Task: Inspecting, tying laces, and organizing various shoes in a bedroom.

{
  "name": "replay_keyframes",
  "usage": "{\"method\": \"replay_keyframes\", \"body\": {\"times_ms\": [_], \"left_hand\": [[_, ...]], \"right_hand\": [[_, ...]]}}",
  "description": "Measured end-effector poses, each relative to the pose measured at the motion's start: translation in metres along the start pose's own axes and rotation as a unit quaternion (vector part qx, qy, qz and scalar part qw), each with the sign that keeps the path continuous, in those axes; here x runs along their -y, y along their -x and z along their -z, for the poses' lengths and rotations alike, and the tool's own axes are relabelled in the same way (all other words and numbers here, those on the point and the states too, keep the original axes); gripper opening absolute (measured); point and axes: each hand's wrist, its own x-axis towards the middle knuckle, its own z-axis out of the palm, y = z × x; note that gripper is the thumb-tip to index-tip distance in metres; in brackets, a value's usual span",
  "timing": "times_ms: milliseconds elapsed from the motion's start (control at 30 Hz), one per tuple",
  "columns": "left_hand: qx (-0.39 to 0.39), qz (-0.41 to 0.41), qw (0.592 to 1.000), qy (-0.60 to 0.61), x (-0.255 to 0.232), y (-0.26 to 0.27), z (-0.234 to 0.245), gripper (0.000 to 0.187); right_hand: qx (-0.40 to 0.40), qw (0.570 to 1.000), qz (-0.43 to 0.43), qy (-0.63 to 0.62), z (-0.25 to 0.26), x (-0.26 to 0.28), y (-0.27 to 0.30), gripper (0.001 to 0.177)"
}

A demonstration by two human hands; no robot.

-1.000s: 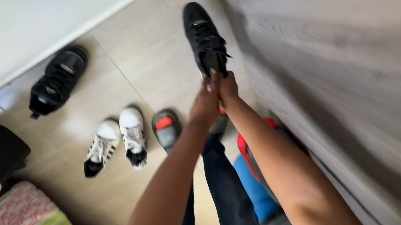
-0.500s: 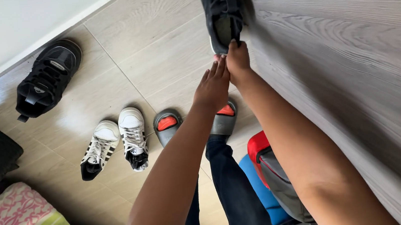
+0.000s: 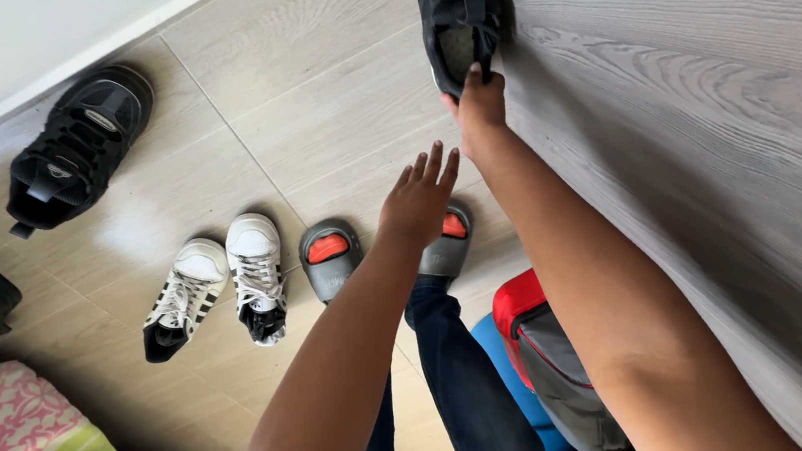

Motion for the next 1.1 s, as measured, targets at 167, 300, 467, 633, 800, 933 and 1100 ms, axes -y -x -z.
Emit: {"method": "replay_keyframes", "body": {"times_ms": [167,300,467,633,800,933,1100], "left_hand": [[-0.008,0.008,1.000,0.006,0.002,-0.002,0.003,0.087],[-0.011,0.029,0.999,0.025,-0.004,0.010,0.009,0.088],[-0.052,0.064,0.994,0.077,-0.009,0.032,0.009,0.087],[-0.108,0.129,0.974,0.154,-0.017,0.093,0.001,0.085],[-0.087,0.100,0.980,0.146,-0.020,0.185,-0.044,0.031],[-0.141,0.216,0.938,0.229,-0.019,0.273,-0.096,0.026],[-0.191,0.341,0.879,0.274,-0.034,0.370,-0.143,0.011]], "right_hand": [[0.014,1.000,0.008,-0.025,0.002,-0.012,-0.021,0.066],[-0.007,0.999,0.003,-0.031,0.003,0.000,0.011,0.087],[0.004,1.000,-0.014,-0.003,0.026,-0.025,0.043,0.087],[0.069,0.971,0.055,0.222,0.053,-0.073,0.136,0.081],[0.212,0.776,0.329,0.493,0.117,-0.172,0.208,0.064],[0.279,0.771,0.303,0.486,0.150,-0.194,0.277,0.057],[0.322,0.746,0.204,0.547,0.173,-0.197,0.327,0.045]]}}
